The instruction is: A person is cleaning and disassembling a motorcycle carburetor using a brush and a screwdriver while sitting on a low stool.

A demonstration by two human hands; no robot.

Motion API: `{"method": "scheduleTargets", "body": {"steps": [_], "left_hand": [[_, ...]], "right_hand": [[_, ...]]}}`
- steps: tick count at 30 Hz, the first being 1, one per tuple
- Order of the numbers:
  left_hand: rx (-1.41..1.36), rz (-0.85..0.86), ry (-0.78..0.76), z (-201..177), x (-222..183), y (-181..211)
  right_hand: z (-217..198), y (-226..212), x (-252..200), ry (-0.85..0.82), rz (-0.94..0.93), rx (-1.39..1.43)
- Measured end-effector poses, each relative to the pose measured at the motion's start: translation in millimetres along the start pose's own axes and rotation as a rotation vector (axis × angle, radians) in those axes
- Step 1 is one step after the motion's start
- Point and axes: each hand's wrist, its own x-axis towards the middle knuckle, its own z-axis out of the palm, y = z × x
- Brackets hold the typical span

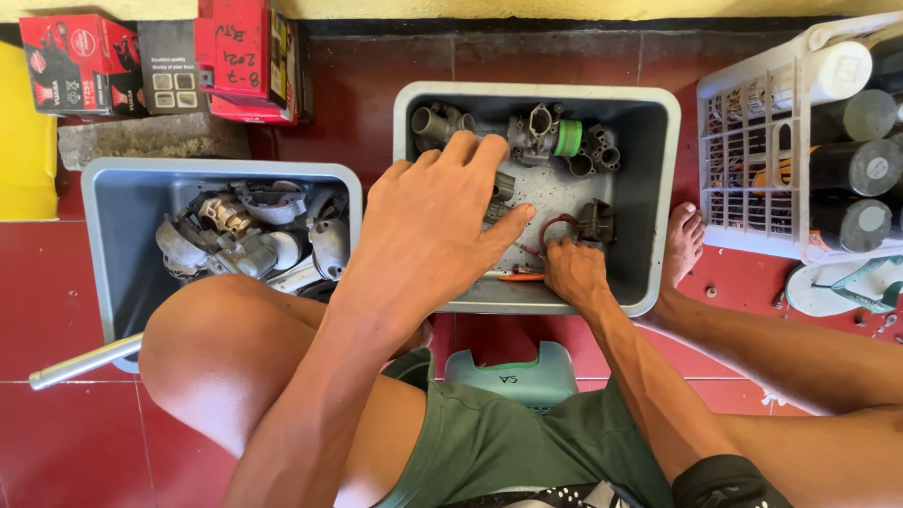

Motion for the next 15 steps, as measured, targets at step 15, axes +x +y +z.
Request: {"method": "scheduleTargets", "body": {"steps": [15], "left_hand": [[-0.029, 0.027, -0.102, 0, 0, -1]], "right_hand": [[-11, 9, 13, -0.078, -0.201, 0.094]]}}
